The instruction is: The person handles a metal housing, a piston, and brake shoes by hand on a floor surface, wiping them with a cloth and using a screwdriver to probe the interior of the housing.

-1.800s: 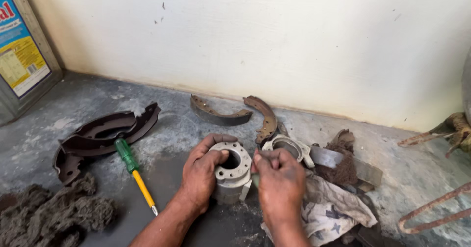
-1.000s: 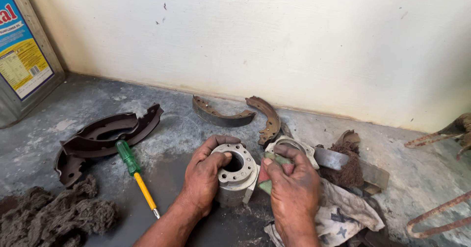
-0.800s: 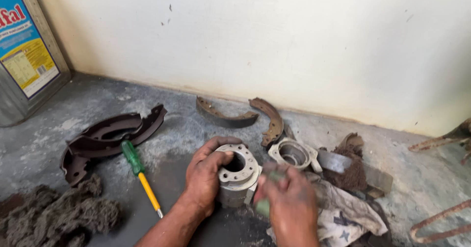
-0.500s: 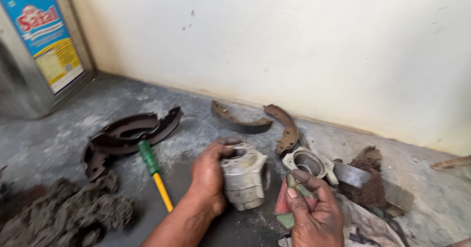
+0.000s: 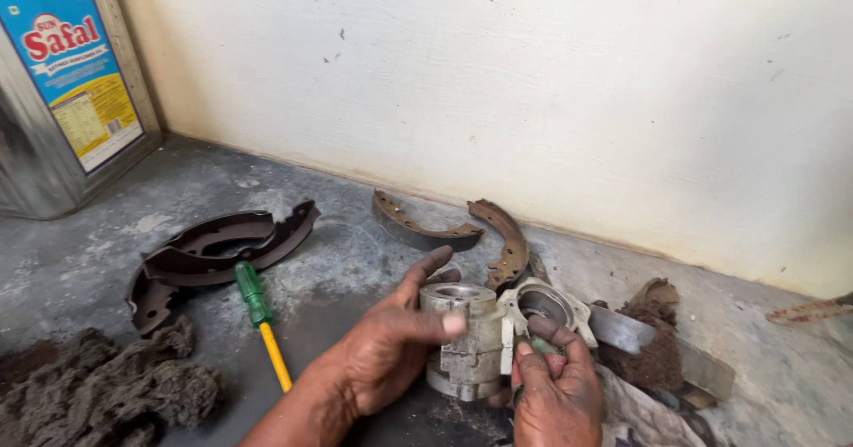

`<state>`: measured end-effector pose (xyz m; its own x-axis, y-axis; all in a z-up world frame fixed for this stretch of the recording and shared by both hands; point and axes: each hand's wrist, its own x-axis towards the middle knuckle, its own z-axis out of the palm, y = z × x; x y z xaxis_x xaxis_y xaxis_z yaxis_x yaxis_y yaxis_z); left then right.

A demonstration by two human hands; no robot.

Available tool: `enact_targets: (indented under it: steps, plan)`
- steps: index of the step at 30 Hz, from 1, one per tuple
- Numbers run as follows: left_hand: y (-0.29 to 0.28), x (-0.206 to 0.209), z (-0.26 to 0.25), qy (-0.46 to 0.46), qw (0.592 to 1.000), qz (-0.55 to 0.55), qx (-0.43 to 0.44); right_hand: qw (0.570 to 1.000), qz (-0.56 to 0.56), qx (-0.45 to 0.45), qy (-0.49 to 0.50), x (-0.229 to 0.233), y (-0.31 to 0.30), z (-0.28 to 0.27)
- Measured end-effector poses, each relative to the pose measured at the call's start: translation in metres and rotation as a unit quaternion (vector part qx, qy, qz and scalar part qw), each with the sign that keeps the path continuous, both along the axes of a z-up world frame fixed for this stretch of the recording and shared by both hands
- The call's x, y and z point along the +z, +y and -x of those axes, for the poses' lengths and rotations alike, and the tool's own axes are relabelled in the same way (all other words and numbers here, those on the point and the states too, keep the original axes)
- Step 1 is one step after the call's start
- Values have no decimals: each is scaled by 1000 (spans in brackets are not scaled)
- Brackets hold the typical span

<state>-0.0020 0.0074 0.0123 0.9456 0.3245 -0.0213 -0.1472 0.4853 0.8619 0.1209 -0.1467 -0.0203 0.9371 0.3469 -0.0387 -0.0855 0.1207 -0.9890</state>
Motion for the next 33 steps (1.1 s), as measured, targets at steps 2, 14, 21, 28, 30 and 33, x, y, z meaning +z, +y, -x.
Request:
enact_targets:
  steps: [2, 14, 21, 28, 30, 33]
  plan:
    - [-6, 1, -1, 10, 999, -23, 33, 1000, 9, 0, 5, 4, -2, 5]
    - [-21, 18, -4, 101, 982, -109, 116, 997, 42, 2, -63, 38, -13, 23]
    - [-23, 26, -2, 130, 975, -135, 117, 961, -29, 24, -274, 29, -2, 46]
    - [-26, 25, 3, 112, 968, -162, 152, 923, 107, -79, -361, 50, 6, 47]
    - [-24, 24, -4, 87, 972, -139, 170, 881, 203, -77, -419, 36, -10, 48]
    - [-17, 21, -3, 68, 984, -40, 157, 893, 125, -12, -431, -8, -20, 36]
